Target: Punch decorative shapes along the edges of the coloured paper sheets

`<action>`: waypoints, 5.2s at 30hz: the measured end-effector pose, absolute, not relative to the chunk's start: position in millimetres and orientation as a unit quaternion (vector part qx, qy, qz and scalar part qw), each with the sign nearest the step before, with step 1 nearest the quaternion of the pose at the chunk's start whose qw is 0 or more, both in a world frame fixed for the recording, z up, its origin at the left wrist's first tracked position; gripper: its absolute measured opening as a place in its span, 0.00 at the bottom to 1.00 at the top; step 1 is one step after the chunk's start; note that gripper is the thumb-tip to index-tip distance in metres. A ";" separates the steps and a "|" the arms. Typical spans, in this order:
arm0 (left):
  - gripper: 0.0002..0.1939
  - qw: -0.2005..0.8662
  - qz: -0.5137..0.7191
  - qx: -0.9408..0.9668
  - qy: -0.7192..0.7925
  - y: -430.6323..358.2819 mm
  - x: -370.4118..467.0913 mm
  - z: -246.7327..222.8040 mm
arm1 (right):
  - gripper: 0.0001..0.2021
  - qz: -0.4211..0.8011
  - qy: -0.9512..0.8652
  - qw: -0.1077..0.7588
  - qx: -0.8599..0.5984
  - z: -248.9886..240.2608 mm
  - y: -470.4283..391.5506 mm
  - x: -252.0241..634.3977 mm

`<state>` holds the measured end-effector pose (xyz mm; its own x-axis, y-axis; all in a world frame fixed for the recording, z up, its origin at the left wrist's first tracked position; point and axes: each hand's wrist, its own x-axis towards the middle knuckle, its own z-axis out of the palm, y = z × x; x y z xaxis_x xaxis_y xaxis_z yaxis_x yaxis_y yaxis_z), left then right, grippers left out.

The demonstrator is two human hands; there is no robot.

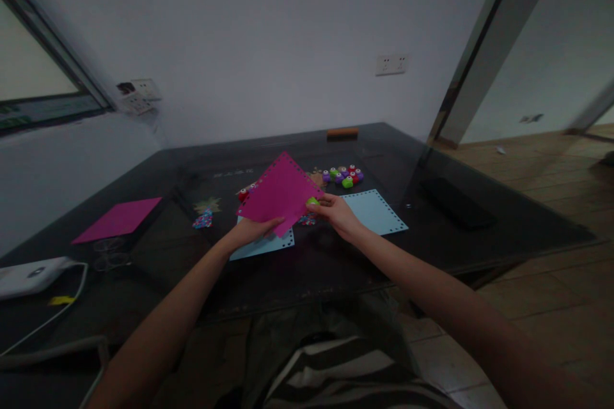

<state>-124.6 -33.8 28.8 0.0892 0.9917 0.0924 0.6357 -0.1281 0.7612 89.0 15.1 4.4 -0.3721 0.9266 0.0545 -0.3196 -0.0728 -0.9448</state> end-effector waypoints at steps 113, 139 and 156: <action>0.19 0.296 0.316 0.674 0.599 -39.3 -117.4 33.7 | 0.16 0.631 -0.523 0.489 -0.300 6.5 17.5 87.9; 0.19 0.326 0.297 0.693 0.570 -30.7 -123.4 17.7 | 0.17 0.636 -0.533 0.474 -0.296 4.4 22.5 87.8; 0.18 0.274 0.345 0.677 0.589 -31.5 -120.7 27.5 | 0.14 0.650 -0.538 0.445 -0.299 3.0 23.1 88.6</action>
